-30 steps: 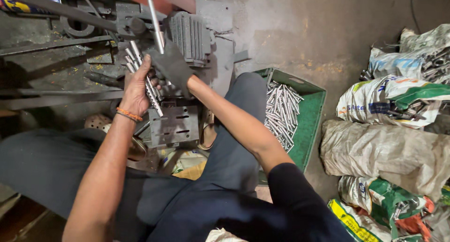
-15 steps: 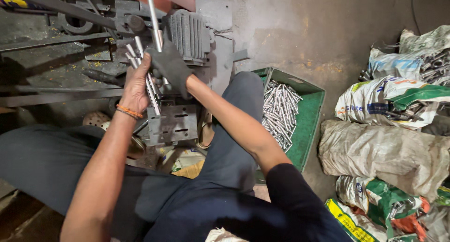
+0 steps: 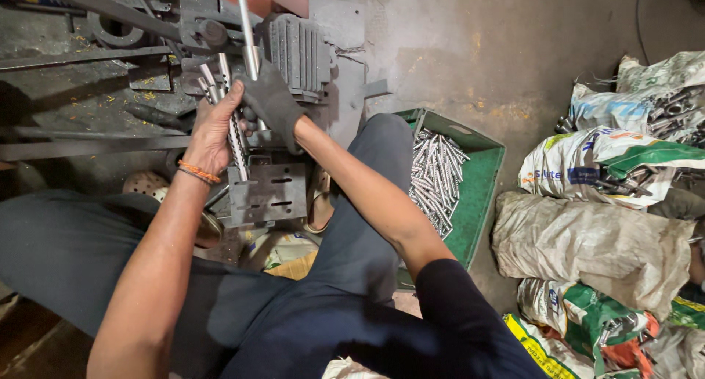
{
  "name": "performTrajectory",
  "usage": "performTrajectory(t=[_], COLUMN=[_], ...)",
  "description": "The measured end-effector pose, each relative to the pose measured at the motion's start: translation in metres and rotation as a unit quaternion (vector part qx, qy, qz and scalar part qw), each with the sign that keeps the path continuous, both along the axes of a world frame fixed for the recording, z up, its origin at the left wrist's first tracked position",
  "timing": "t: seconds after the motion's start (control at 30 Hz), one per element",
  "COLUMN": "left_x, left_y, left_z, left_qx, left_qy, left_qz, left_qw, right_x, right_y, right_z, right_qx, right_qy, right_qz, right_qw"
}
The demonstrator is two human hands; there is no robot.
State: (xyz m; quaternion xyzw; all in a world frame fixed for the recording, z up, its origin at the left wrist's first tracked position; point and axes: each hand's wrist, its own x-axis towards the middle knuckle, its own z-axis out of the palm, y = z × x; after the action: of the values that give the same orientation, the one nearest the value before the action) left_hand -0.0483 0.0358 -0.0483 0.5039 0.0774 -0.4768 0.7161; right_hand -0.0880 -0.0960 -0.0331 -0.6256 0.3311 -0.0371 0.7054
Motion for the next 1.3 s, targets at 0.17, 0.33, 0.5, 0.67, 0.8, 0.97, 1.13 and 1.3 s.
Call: performTrajectory(t=[0.17,0.33,0.5,0.67,0.8,0.97,1.13,1.3], left_x=[-0.001,0.000,0.001,0.001,0.005,0.011,0.016,0.023], left_y=[0.001,0.000,-0.001,0.003,0.007,0.007,0.005,0.001], left_z=[0.007,0.008,0.003,-0.001,0.000,0.004,0.007,0.007], left_qx=[0.011,0.014,0.000,-0.007,-0.012,-0.003,0.010,-0.004], left_qy=[-0.014,-0.011,-0.008,-0.018,-0.025,-0.058,-0.087,-0.086], left_qz=[-0.004,0.000,0.003,0.005,0.010,0.018,0.020,0.027], left_qw=[1.000,1.000,1.000,1.000,1.000,0.998,0.996,0.996], right_x=[0.001,0.003,-0.001,-0.001,0.004,0.010,0.023,0.033], right_y=[0.002,0.001,-0.002,-0.001,0.003,0.005,0.000,-0.005], right_z=[0.004,0.005,-0.002,-0.003,0.005,0.013,0.009,0.009], right_qx=[0.006,-0.003,-0.027,-0.102,-0.027,-0.044,-0.149,-0.012], right_qy=[0.012,0.021,-0.012,-0.018,-0.021,-0.014,-0.012,-0.004], right_qz=[-0.010,-0.009,0.016,0.028,0.026,0.025,0.028,0.040], right_qw=[1.000,1.000,0.999,0.994,0.999,0.999,0.988,0.999])
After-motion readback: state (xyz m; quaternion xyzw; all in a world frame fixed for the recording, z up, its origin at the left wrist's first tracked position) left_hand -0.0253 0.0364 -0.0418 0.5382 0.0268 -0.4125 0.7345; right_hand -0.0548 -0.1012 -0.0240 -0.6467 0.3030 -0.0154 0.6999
